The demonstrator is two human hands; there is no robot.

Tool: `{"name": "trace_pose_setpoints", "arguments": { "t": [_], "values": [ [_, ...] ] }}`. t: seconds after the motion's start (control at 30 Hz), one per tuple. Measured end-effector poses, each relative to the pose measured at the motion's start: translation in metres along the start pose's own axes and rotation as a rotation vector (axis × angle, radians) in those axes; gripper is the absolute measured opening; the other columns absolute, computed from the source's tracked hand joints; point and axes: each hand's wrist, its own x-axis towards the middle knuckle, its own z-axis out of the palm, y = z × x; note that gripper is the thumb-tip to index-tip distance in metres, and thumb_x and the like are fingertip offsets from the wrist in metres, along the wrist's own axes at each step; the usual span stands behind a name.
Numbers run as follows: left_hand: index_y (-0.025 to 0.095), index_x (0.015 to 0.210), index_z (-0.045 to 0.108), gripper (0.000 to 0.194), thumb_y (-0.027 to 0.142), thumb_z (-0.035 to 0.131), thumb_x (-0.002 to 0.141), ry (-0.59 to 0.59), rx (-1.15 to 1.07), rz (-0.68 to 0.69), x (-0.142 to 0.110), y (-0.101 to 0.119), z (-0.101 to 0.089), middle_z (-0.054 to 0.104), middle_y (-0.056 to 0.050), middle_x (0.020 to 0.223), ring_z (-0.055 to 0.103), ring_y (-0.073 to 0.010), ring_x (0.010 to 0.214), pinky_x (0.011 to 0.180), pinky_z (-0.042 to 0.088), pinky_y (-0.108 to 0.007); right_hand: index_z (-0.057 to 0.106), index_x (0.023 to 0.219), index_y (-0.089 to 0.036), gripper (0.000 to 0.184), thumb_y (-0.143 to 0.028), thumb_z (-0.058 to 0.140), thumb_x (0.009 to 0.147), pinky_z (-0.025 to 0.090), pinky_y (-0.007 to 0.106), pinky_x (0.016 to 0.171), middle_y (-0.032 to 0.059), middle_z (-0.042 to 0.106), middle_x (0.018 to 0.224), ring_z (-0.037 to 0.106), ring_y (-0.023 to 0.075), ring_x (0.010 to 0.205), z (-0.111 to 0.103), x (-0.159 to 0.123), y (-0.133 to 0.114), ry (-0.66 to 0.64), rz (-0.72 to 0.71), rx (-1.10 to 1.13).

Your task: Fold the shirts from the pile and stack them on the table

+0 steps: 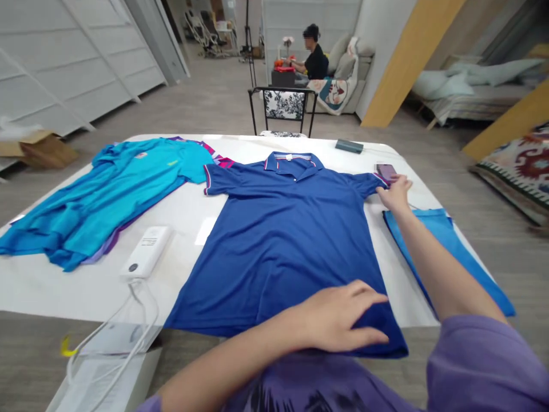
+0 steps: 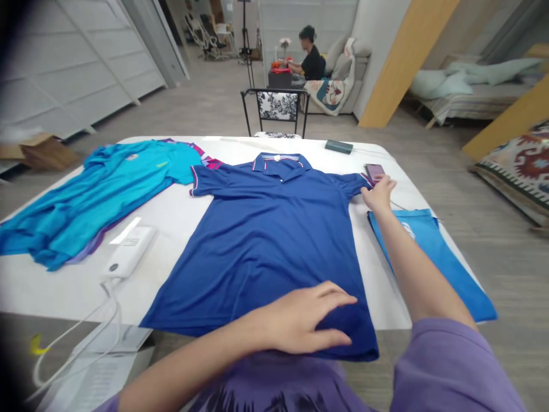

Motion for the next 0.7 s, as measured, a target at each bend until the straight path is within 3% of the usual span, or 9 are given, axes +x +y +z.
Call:
{"name": "trace_pose_setpoints", "arguments": {
  "t": [0.1,0.17,0.23,0.33,0.43,0.5,0.57,0.63,0.7],
  "values": [
    [0.025,0.162,0.064,0.049,0.049,0.055,0.12,0.209,0.376,-0.135,-0.038,-0.027,-0.042,0.069,-0.012,0.163,0.066,-0.029,0.151,0.131,0.052,-0.049,0.054,0.158,-0.01,0.08,-0.048,0.079,0.092,0.04,0.068,0.134,0.0332,0.047,0.168,0.048,0.0466,0.161,-0.022,-0.037,-0.005,-0.084,-0.111,-0.117],
    [0.023,0.162,0.064,0.049,0.046,0.049,0.121,0.379,0.591,-0.304,-0.076,-0.057,-0.072,0.067,-0.013,0.167,0.062,-0.0301,0.157,0.135,0.048,-0.052,0.054,0.165,-0.012,0.078,-0.057,0.068,0.103,0.043,0.064,0.136,0.0296,0.053,0.169,0.052,0.0434,0.161,-0.033,-0.076,-0.023,-0.272,-0.263,-0.065],
    [0.023,0.171,0.056,0.058,0.05,0.049,0.12,0.478,0.782,-0.457,-0.118,-0.088,-0.091,0.056,-0.014,0.179,0.048,-0.0349,0.17,0.141,0.039,-0.06,0.051,0.171,-0.013,0.082,-0.067,0.057,0.11,0.043,0.062,0.138,0.0268,0.056,0.171,0.052,0.0413,0.164,-0.042,-0.125,-0.045,-0.446,-0.392,-0.019],
    [0.02,0.183,0.04,0.074,0.058,0.047,0.119,0.526,0.935,-0.622,-0.174,-0.124,-0.091,0.036,-0.016,0.191,0.027,-0.0405,0.18,0.145,0.03,-0.067,0.038,0.182,-0.014,0.097,-0.078,0.051,0.111,0.037,0.062,0.143,0.0236,0.04,0.185,0.042,0.0412,0.173,-0.053,-0.198,-0.069,-0.58,-0.496,-0.036],
    [0.018,0.186,0.032,0.079,0.06,0.041,0.119,0.525,0.981,-0.696,-0.21,-0.134,-0.057,0.033,-0.017,0.191,0.024,-0.0402,0.181,0.145,0.028,-0.067,0.023,0.189,-0.019,0.107,-0.084,0.05,0.109,0.031,0.066,0.146,0.0198,0.027,0.192,0.031,0.0411,0.178,-0.064,-0.25,-0.074,-0.633,-0.55,-0.087],
    [0.017,0.186,0.031,0.082,0.062,0.041,0.119,0.532,1.001,-0.707,-0.222,-0.127,-0.031,0.034,-0.018,0.191,0.026,-0.0403,0.18,0.145,0.028,-0.067,0.018,0.191,-0.022,0.109,-0.085,0.052,0.108,0.028,0.068,0.146,0.0176,0.024,0.193,0.027,0.0409,0.179,-0.074,-0.266,-0.07,-0.654,-0.574,-0.11],
    [0.018,0.185,0.033,0.084,0.066,0.043,0.118,0.547,1.001,-0.717,-0.225,-0.113,-0.022,0.039,-0.019,0.188,0.034,-0.0413,0.177,0.141,0.034,-0.066,0.017,0.191,-0.023,0.117,-0.089,0.058,0.103,0.03,0.069,0.145,0.0177,0.023,0.193,0.027,0.0424,0.179,-0.084,-0.266,-0.066,-0.684,-0.59,-0.108],
    [0.019,0.182,0.041,0.08,0.067,0.042,0.118,0.6,0.981,-0.735,-0.213,-0.1,-0.041,0.051,-0.021,0.181,0.047,-0.0411,0.169,0.136,0.041,-0.065,0.021,0.19,-0.022,0.122,-0.092,0.062,0.099,0.035,0.068,0.144,0.0187,0.025,0.193,0.03,0.0436,0.178,-0.087,-0.25,-0.07,-0.703,-0.58,-0.083],
    [0.022,0.177,0.049,0.072,0.064,0.039,0.119,0.701,0.956,-0.732,-0.183,-0.098,-0.089,0.061,-0.019,0.172,0.057,-0.0387,0.16,0.133,0.042,-0.062,0.028,0.189,-0.02,0.114,-0.09,0.057,0.103,0.037,0.065,0.144,0.0179,0.031,0.191,0.034,0.0416,0.177,-0.077,-0.219,-0.082,-0.687,-0.539,-0.044]
  ]
}}
